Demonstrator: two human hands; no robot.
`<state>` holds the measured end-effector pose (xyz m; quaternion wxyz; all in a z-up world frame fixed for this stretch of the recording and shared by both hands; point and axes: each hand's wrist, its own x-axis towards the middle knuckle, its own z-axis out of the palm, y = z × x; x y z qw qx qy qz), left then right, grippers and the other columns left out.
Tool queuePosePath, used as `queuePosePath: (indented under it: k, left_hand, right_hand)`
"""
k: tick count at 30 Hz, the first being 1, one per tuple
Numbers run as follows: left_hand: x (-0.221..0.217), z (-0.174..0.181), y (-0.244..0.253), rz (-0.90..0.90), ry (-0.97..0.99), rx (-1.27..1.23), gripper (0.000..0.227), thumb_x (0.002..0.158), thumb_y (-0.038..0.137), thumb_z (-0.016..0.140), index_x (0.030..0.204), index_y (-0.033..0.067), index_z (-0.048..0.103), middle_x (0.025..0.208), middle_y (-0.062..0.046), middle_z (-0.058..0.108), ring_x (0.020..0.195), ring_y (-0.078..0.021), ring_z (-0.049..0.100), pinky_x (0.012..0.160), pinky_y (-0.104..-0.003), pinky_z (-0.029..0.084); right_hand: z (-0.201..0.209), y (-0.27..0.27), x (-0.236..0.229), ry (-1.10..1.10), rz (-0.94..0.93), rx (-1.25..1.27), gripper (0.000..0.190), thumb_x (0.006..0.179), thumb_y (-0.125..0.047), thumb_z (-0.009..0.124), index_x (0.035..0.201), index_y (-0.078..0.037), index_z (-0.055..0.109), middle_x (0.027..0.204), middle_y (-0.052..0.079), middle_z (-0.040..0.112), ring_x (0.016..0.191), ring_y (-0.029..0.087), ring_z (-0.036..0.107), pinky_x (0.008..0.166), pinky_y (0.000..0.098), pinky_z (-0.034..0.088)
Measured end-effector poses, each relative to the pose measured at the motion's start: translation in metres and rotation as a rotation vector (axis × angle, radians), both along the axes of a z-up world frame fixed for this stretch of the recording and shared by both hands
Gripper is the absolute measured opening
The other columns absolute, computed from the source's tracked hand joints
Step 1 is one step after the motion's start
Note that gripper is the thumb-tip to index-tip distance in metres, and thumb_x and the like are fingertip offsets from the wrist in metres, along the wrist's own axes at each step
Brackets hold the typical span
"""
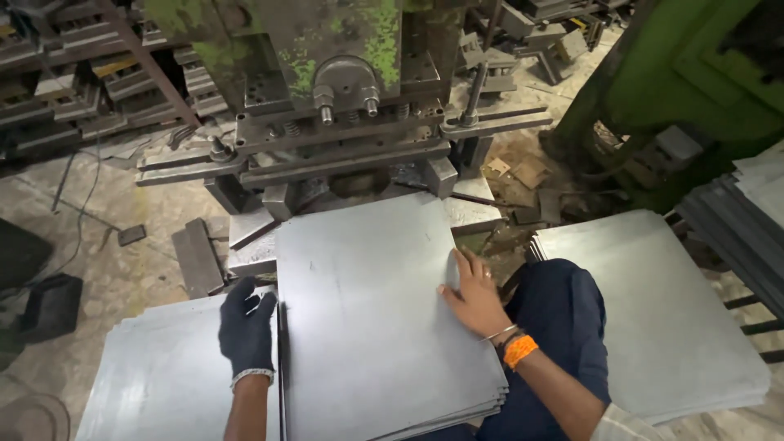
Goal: Feed metal sheets into a stamping press and stack the processed sheets.
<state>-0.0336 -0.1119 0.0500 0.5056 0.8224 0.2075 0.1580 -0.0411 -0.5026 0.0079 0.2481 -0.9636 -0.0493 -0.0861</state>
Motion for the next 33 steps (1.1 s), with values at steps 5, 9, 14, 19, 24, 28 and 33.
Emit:
queuePosePath:
  k: [5,9,14,19,24,28,33]
  left_hand:
    - [0.002,0.007,-0.031,-0.167,0.375,0.21,0.084,0.086,0.056,0.061,0.156,0.0192,0.033,0.142,-0.015,0.057,0.119,-0.0371,0.062,0.099,-0.046,0.049]
    - [0.009,0.011,-0.027,-0.303,0.682,0.192,0.109,0.076,0.088,0.058,0.164,0.0384,0.018,0.144,-0.011,0.062,0.134,-0.0317,0.056,0.114,-0.048,0.045]
    - [0.001,0.012,0.014,-0.342,0.572,-0.049,0.085,0.085,0.079,0.055,0.156,0.037,0.037,0.153,-0.001,0.051,0.143,-0.0276,0.045,0.123,-0.045,0.035]
    - [0.005,-0.026,0.075,-0.115,0.365,-0.091,0.057,0.097,0.065,0.051,0.146,0.037,0.052,0.146,-0.002,0.06,0.14,-0.0253,0.049,0.122,-0.043,0.036]
    - [-0.019,-0.075,0.163,0.285,0.002,0.946,0.07,0.096,0.05,0.068,0.151,0.0087,0.056,0.154,-0.016,0.055,0.146,-0.0349,0.044,0.127,-0.052,0.013]
    - [-0.047,-0.133,0.263,0.398,0.82,0.749,0.098,0.099,0.083,0.021,0.165,0.012,0.028,0.169,-0.013,0.031,0.155,-0.0358,0.027,0.127,-0.059,0.005]
    - [-0.044,-0.133,0.337,0.422,0.747,0.556,0.091,0.079,0.089,0.06,0.122,0.0094,0.075,0.105,-0.016,0.078,0.103,-0.0392,0.074,0.082,-0.049,0.057]
  right_hand:
    - [0.027,0.023,-0.004,-0.046,-0.012,-0.015,0.076,0.086,-0.028,0.064,0.15,-0.001,0.035,0.158,0.022,0.033,0.136,0.041,0.042,0.108,0.0495,0.036]
    - [0.099,0.087,-0.004,-0.028,0.165,0.115,0.059,0.085,-0.015,0.065,0.142,-0.009,0.05,0.149,0.017,0.045,0.132,0.043,0.05,0.102,0.051,0.044]
    - [0.081,0.194,0.02,0.064,0.411,0.396,0.053,0.088,-0.015,0.068,0.14,-0.016,0.054,0.142,0.009,0.055,0.128,0.035,0.059,0.103,0.0435,0.05]
    - [0.049,0.288,0.028,0.349,0.531,0.666,0.052,0.088,-0.018,0.071,0.138,-0.015,0.057,0.134,0.01,0.064,0.122,0.031,0.066,0.094,0.034,0.057]
    - [0.042,0.335,0.016,0.589,0.507,0.755,0.047,0.087,-0.007,0.065,0.134,-0.005,0.061,0.132,0.025,0.064,0.12,0.041,0.065,0.092,0.041,0.059]
    - [0.046,0.341,0.005,0.644,0.502,0.71,0.046,0.087,-0.007,0.066,0.133,-0.005,0.062,0.132,0.024,0.064,0.121,0.039,0.065,0.094,0.0401,0.059]
    - [0.042,0.343,-0.01,0.666,0.544,0.711,0.043,0.09,-0.005,0.064,0.133,0.0,0.06,0.131,0.029,0.063,0.12,0.042,0.064,0.094,0.0416,0.059]
